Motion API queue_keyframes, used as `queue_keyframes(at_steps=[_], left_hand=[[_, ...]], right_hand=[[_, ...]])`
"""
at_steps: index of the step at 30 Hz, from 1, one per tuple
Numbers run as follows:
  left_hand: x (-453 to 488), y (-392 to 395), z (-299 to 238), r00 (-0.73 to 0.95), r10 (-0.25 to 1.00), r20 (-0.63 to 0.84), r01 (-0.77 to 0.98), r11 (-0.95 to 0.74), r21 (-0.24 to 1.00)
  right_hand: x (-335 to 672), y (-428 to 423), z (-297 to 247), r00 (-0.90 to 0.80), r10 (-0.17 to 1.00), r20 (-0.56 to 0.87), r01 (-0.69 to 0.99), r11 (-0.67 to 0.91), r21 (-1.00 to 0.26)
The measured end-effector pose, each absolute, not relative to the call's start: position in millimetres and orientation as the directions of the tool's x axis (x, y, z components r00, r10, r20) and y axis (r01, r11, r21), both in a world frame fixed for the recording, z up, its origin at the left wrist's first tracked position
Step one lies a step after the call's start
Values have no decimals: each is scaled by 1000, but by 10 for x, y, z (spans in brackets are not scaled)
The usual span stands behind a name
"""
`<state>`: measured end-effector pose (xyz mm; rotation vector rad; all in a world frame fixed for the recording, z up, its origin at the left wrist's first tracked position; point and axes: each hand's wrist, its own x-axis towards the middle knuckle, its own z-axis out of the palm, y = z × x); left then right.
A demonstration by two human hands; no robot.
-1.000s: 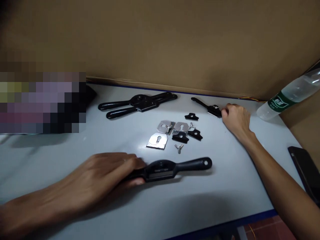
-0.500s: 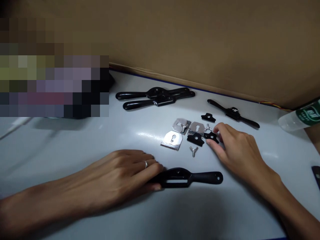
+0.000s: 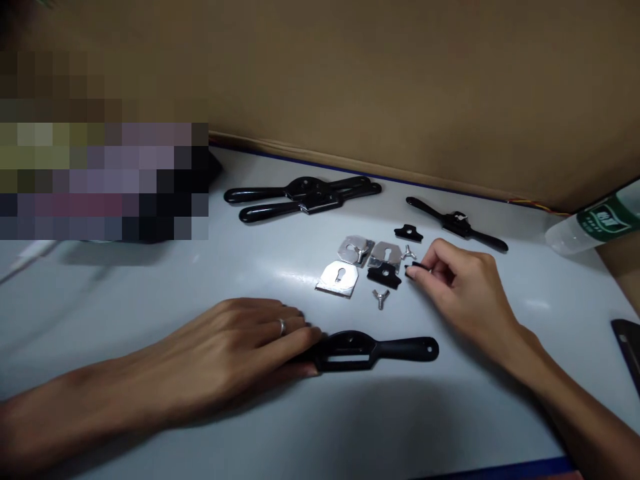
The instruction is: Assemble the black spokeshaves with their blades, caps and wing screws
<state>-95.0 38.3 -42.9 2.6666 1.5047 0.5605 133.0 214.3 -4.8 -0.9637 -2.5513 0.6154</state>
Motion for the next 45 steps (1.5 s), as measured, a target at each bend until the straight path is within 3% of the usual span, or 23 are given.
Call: queue_keyframes(at_steps=[4,6,20,31,35,40,45], left_hand=[[-948,378,-422,510,804,307,798,-575,179],[-940,377,-420,513,799,315,797,-579,170],[-937,376,-407,532,791,303,803,-584,115],[-933,363,-427,532,792,299,800,-586,127],[-939,364,-438,533,787,311,797,-590,130],[-944,381,-433,533,784,317,795,-592,129],[-933,387,-421,525,781,338,798,-590,121]], right_hand=[[1277,1791,-35,-808,584,82,368,608,-704],[1252,1649,-64,-837,536,112,283,599,-749],[1217,1493,-200,-862,502,68,267,565,-781],[1246,1507,-194,-922,355,156,153,704,-693],[1237,1554,-166,-872,475,117,249,636,-730],[1242,1759,-175,-789,537,298,309,766,-563],[1222,1832,-285,-812,509,285,369,827,-425]])
